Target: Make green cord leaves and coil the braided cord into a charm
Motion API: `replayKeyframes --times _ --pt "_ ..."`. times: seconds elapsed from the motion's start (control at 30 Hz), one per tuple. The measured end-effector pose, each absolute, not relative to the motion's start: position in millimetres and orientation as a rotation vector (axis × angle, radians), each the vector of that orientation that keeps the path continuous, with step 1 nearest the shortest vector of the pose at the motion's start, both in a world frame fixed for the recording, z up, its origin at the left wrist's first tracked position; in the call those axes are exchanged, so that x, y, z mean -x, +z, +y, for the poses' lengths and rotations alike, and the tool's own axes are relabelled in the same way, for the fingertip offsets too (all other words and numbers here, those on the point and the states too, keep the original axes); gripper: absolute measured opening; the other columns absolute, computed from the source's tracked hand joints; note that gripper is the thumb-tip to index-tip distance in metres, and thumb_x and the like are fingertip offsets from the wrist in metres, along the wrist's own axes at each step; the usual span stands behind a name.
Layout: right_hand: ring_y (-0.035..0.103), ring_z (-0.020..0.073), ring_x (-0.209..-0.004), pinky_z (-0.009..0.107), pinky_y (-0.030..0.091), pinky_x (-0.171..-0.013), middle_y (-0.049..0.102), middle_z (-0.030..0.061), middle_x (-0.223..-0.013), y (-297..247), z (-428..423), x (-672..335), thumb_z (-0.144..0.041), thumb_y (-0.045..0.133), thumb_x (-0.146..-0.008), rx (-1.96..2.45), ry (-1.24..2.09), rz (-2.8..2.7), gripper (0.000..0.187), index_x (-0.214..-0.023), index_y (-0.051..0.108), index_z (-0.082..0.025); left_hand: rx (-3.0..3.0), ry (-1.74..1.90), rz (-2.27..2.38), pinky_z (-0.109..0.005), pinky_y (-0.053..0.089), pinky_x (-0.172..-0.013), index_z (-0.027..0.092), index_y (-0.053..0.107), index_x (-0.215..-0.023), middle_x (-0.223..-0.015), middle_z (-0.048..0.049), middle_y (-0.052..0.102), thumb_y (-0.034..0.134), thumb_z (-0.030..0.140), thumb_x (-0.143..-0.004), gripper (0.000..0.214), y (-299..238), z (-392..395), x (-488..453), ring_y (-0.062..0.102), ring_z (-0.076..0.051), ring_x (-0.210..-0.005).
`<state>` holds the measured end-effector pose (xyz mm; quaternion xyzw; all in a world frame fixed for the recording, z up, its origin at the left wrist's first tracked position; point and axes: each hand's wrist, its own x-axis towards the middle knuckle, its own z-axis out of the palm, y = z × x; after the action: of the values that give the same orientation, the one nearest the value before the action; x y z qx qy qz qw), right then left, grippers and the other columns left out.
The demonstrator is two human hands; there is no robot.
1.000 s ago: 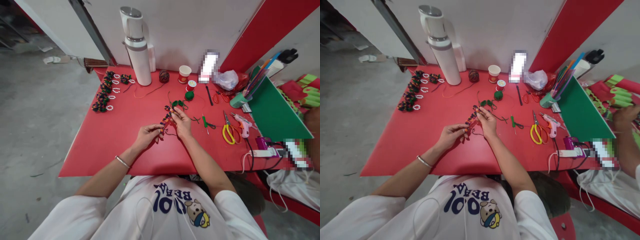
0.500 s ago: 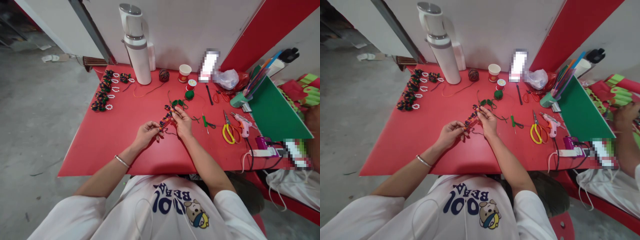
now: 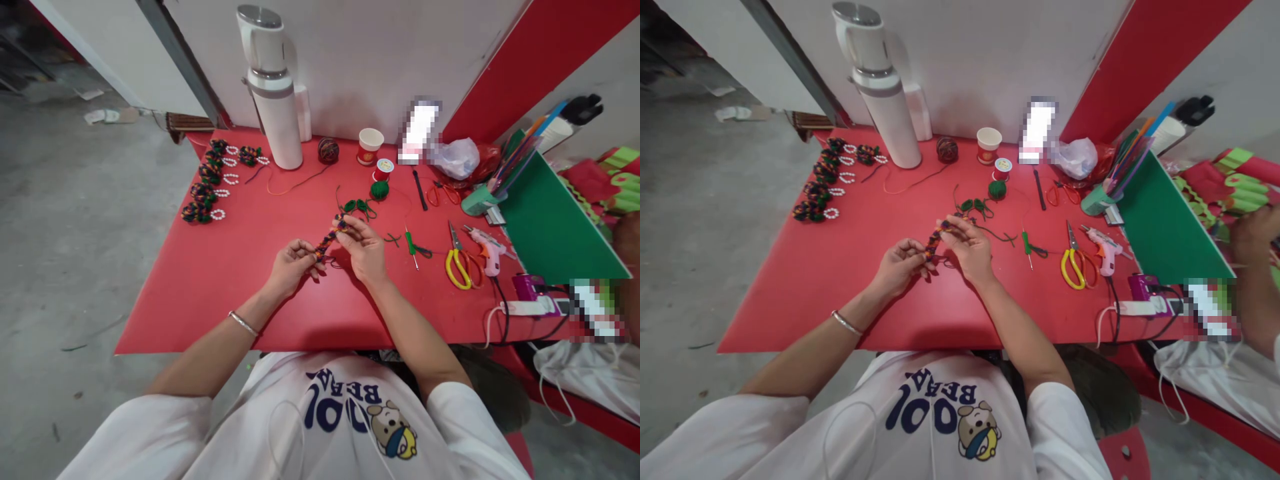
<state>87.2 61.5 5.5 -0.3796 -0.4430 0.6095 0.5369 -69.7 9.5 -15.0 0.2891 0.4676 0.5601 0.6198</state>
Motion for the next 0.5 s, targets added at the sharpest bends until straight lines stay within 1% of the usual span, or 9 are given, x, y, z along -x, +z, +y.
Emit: replayKeyframes --times 0.07,0.13,0.2,0.27,0.33,0.4,0.5 --pt "0.076 0.0215 -0.102 0.044 0.061 -0.099 0.081 0.0014 -0.108 12 53 -90 -0.041 0.086 -0.076 0.807 1.491 -1.133 0.028 -0.102 0.080 -0.031 -0.635 1.333 1.065 -0.025 0.055 -0.041 0.018 0.058 -0.094 -0.061 0.0017 0.069 0.091 0.028 -0.060 0.048 -15 10 70 0.071 -0.021 -0.051" --pt "0.076 0.0222 -0.096 0.046 0.062 -0.096 0.081 0.0020 -0.101 21 45 -94 -0.044 0.086 -0.078 0.678 1.543 -1.252 0.017 -0.089 0.082 -0.031 -0.597 1.343 1.071 -0.025 0.054 -0.040 0.016 0.062 -0.093 -0.061 0.0013 0.069 0.091 0.028 -0.060 0.045 -14 11 71 0.068 -0.018 -0.047" --pt "0.076 0.0240 -0.094 0.048 0.061 -0.095 0.081 0.0041 -0.091 29 40 -98 -0.050 0.084 -0.081 0.530 1.612 -1.446 0.020 -0.078 0.082 -0.030 -0.537 1.361 1.108 -0.024 0.053 -0.041 0.015 0.065 -0.087 -0.063 0.0001 0.070 0.089 0.026 -0.061 0.037 -12 13 73 0.064 -0.014 -0.044" --pt "0.076 0.0253 -0.098 0.048 0.058 -0.099 0.080 0.0053 -0.084 34 37 -100 -0.051 0.081 -0.085 0.353 1.671 -1.693 0.023 -0.074 0.083 -0.031 -0.457 1.398 1.145 -0.021 0.052 -0.044 0.015 0.066 -0.085 -0.066 -0.0004 0.071 0.087 0.022 -0.063 0.031 -10 14 76 0.065 -0.013 -0.047" --pt "0.075 0.0238 -0.104 0.047 0.054 -0.105 0.082 0.0043 -0.086 33 34 -98 -0.042 0.075 -0.091 0.165 1.653 -1.944 0.019 -0.076 0.083 -0.033 -0.385 1.413 1.163 -0.018 0.048 -0.043 0.015 0.067 -0.086 -0.069 -0.0013 0.073 0.084 0.018 -0.065 0.028 -7 16 80 0.068 -0.013 -0.053" --pt "0.075 0.0206 -0.108 0.046 0.047 -0.112 0.084 0.0012 -0.095 28 31 -95 -0.027 0.069 -0.093 0.014 1.518 -2.196 0.020 -0.082 0.084 -0.035 -0.341 1.395 1.169 -0.016 0.043 -0.039 0.015 0.067 -0.088 -0.071 -0.0027 0.074 0.082 0.016 -0.066 0.026 -4 18 86 0.069 -0.014 -0.054" --pt "0.074 0.0193 -0.108 0.047 0.040 -0.114 0.084 0.0001 -0.105 16 27 -92 -0.011 0.065 -0.085 -0.085 1.210 -2.515 0.030 -0.088 0.083 -0.034 -0.331 1.354 1.170 -0.014 0.032 -0.032 0.014 0.067 -0.089 -0.069 -0.0037 0.073 0.077 0.012 -0.068 0.023 0 20 95 0.062 -0.011 -0.044"
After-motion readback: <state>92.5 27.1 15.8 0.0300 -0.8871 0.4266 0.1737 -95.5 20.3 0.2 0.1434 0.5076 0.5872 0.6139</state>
